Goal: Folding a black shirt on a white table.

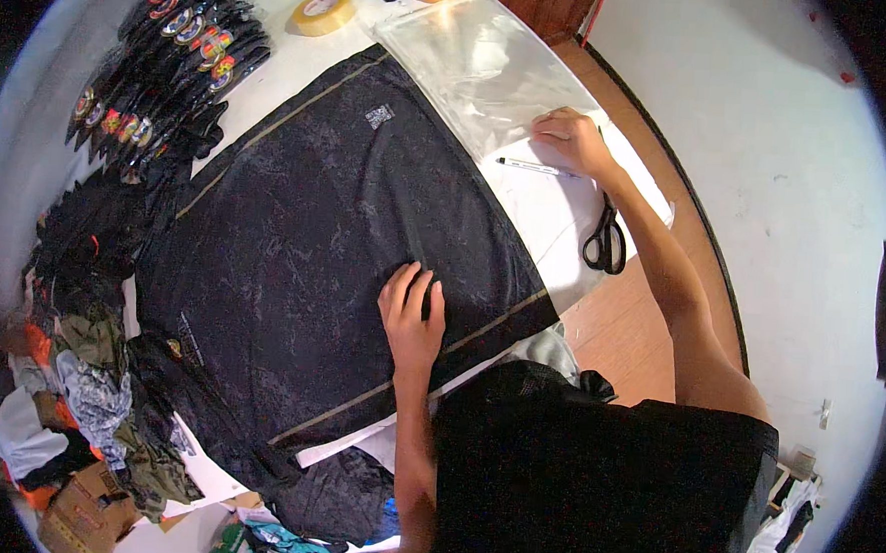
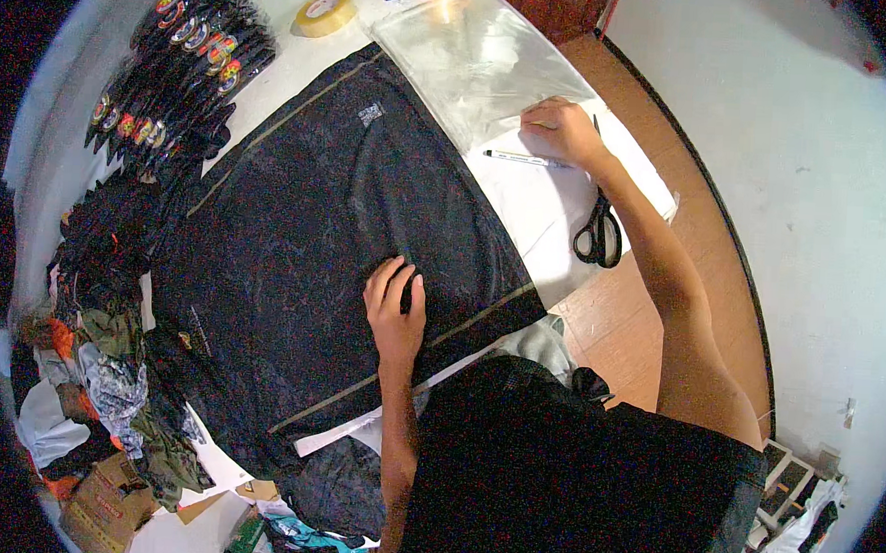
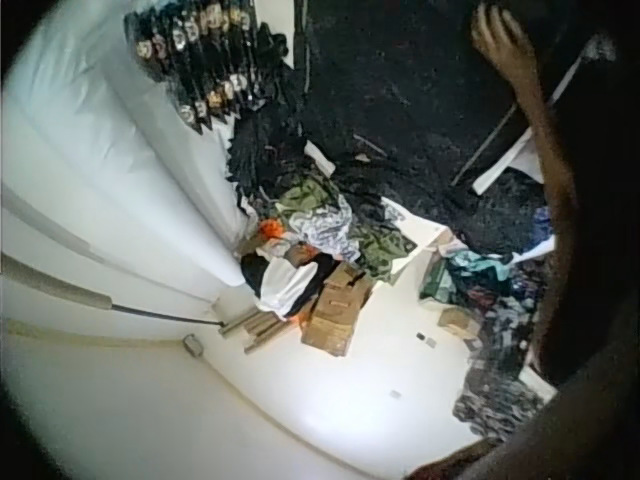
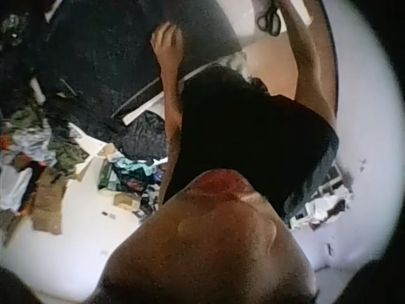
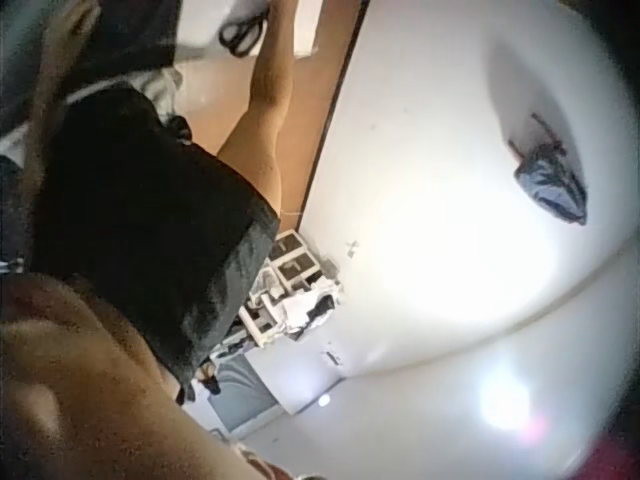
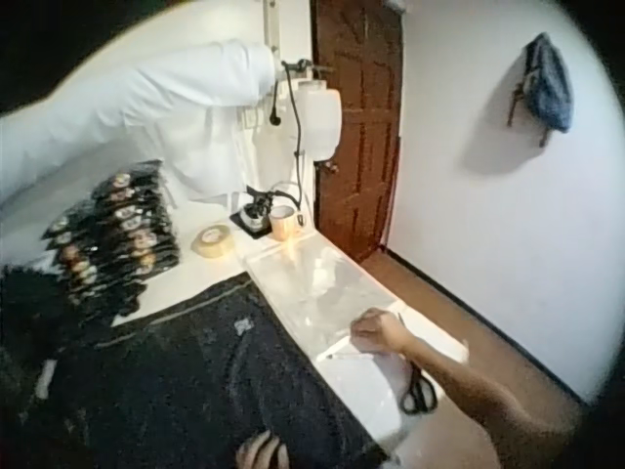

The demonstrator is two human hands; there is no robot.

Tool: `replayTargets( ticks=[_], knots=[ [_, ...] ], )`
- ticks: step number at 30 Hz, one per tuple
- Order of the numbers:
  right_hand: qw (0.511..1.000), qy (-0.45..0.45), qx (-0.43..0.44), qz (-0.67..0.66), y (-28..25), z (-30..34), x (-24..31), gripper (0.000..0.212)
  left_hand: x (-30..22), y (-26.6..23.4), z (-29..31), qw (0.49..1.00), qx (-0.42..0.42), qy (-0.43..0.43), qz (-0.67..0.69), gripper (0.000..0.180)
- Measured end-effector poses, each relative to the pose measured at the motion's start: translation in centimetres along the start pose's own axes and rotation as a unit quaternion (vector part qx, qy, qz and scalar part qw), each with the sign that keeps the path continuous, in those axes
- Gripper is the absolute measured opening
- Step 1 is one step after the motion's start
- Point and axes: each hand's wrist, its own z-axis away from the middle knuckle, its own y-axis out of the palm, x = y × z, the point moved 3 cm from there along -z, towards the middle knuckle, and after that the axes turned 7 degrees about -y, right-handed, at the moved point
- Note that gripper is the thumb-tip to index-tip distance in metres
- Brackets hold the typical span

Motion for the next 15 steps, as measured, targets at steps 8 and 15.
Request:
replayTargets(
  ticks=[8,15],
  knots=[
    [0.997,0.034,0.032,-0.065,-0.6,-0.2,-1.1,0.02,-0.2,0.0,-0.1,1.0,-0.002,-0.003,0.0,0.019],
    [0.989,-0.087,0.082,0.09,-1.0,-0.3,0.7,0.02,-0.1,0.0,0.0,1.0,-0.007,-0.006,0.004,0.019]
  ],
)
